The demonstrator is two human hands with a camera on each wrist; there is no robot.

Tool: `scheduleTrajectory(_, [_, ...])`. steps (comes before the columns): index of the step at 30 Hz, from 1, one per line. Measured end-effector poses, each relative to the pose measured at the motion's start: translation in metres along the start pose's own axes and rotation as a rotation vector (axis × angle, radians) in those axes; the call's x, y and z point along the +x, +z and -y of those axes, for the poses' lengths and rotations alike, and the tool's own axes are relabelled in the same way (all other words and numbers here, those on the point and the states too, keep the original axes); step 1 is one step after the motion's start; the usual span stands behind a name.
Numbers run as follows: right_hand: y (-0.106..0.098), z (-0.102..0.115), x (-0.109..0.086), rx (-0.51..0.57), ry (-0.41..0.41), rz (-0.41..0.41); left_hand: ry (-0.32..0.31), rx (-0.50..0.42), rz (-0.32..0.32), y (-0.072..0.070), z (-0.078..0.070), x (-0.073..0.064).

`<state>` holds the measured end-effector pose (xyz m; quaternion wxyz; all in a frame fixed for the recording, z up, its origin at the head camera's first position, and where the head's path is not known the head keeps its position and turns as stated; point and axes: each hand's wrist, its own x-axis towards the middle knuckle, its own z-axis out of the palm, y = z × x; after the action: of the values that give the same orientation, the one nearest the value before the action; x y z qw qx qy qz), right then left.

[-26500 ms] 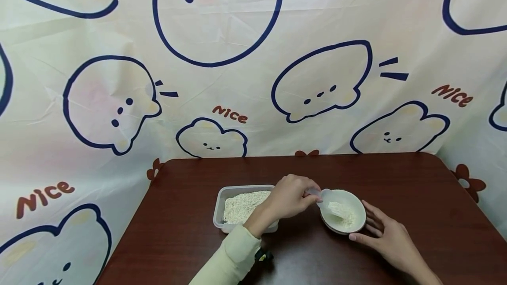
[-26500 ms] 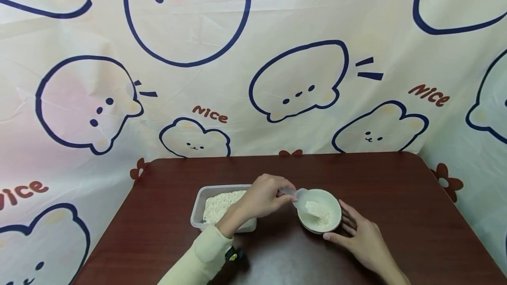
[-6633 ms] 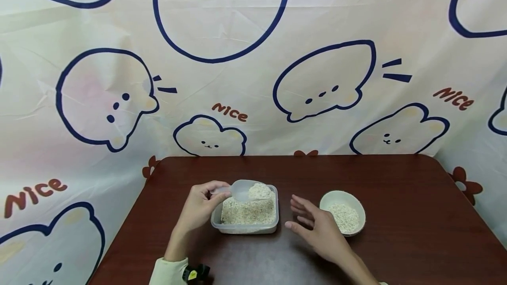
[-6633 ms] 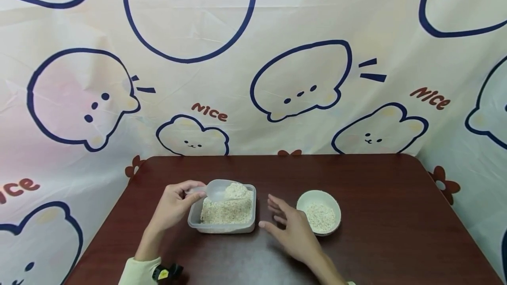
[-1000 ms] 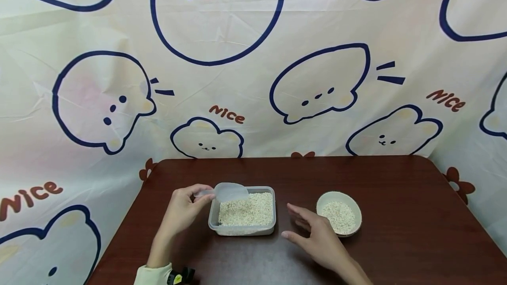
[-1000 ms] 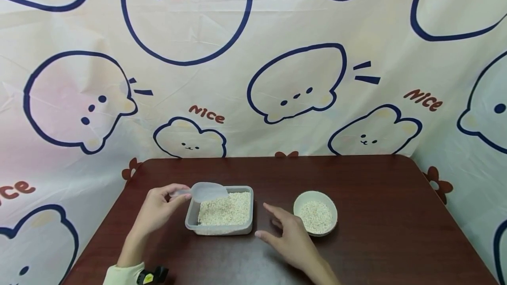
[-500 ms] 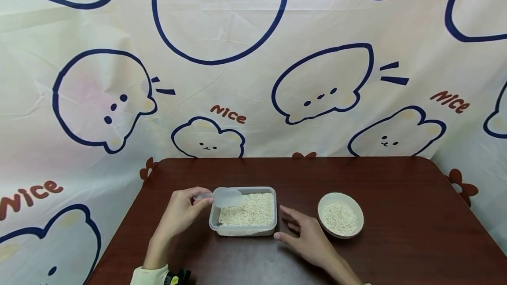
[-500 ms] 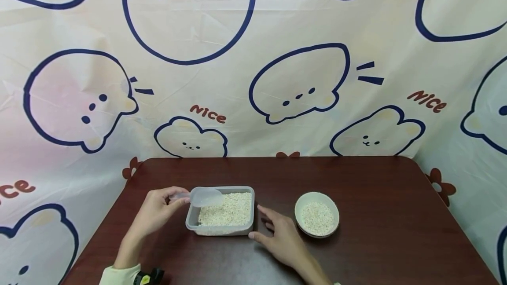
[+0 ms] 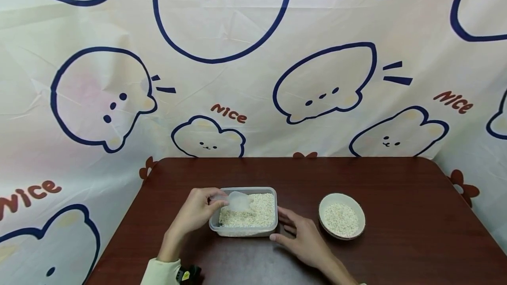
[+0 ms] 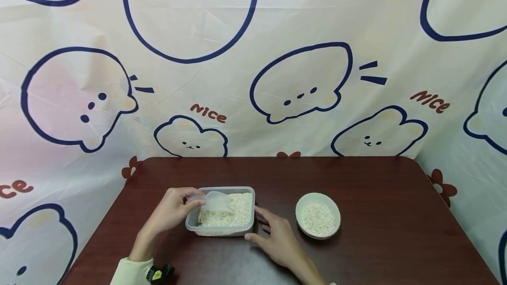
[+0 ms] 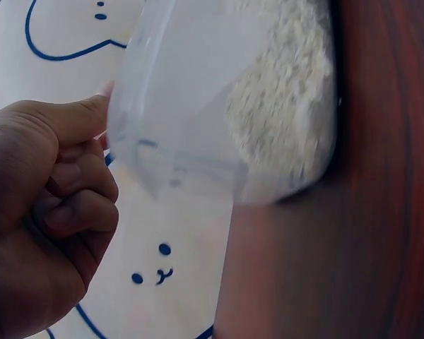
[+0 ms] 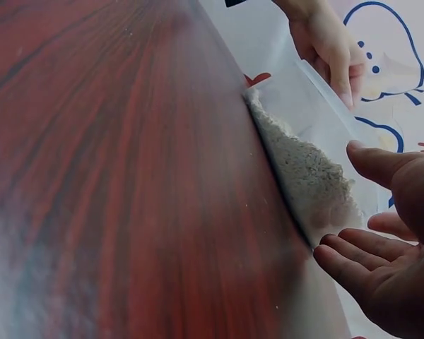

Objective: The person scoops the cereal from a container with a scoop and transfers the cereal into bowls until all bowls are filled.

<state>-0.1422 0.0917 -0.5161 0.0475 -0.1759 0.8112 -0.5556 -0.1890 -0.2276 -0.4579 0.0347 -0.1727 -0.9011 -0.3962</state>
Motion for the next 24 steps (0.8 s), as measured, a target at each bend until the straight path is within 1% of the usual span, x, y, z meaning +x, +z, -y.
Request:
scheduleTrajectory(7, [0.003,0.001,0.002,0.007,0.021,0.011,0.057,-0.047,0.014,0.018,-0.009,0.007])
scheduleTrajectory(11, [0.005,0.002,0.002,0.012,0.026,0.007,0.071,-0.039,0.024,0.028,-0.013,0.009])
scheduleTrajectory(14, [0.005,0.002,0.003,0.008,0.037,0.005,0.078,-0.024,0.02,0.034,-0.015,0.009])
scheduleTrajectory(18, [0.006,0.003,0.004,-0.001,0.05,-0.007,0.081,-0.023,0.002,0.038,-0.016,0.009])
scheduleTrajectory(24, [0.007,0.003,0.004,0.004,0.049,-0.03,0.086,-0.028,-0.009,0.04,-0.016,0.008])
